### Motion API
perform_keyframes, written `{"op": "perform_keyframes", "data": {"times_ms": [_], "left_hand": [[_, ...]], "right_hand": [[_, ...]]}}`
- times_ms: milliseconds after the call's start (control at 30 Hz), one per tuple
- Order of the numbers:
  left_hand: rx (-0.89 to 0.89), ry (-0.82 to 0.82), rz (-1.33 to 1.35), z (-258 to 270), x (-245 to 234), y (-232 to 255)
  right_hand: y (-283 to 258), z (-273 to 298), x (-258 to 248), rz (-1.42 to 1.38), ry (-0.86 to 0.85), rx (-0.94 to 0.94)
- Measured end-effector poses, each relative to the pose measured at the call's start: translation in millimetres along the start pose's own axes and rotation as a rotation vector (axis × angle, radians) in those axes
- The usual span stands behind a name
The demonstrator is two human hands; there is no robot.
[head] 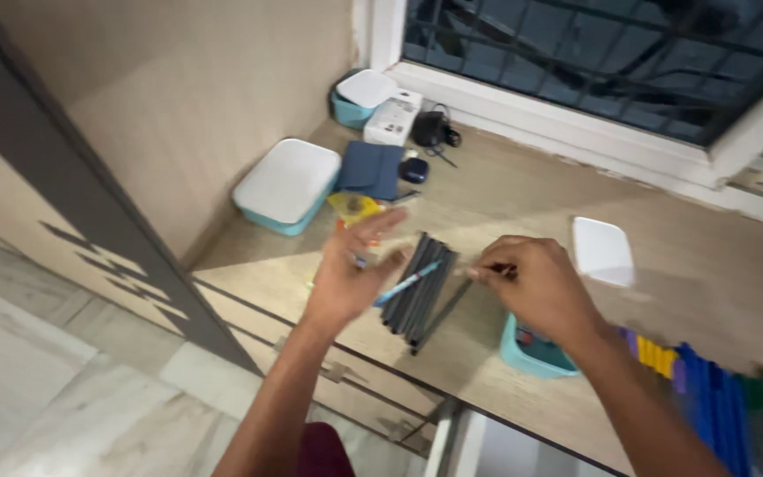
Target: The person sorts pens and small items on a desk, then places them into a light blue container. They handle pens, small boxes, and a container lid, arranging items by type and color before packing them.
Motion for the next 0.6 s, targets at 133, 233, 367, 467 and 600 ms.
{"op": "perform_keyframes", "data": {"times_ms": [133, 233, 367, 467, 600], "left_hand": [[-0.057, 0.251, -0.037, 4, -63, -38], [-0.093, 0.285, -0.118, 17, -79, -59], [-0.282, 0.275, 0.136, 31, -75, -99], [-0.129, 0.312, -0.125, 31, -82, -82], [-0.163, 0.311, -0.174, 22, -87, -81]], "right_hand": [[-29, -27, 48, -0.056, -0.027, -0.042], [-44, -43, 87, -0.049, -0.010, -0.058], [-57, -59, 117, -0.065, 0.020, -0.090], [-57, -72, 128, -0.059, 0.029, -0.038], [-63, -87, 133, -0.094, 0.026, -0.037]]}}
Point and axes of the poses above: each hand's wrist, its own z-axis away from the middle knuckle, its own x-axis out of the palm, y = z × x, the point moved 10 cm from there along -z, towards the middle knuckle, and after that the axes turned 5 degrees about -y, right-handed, at the moved point
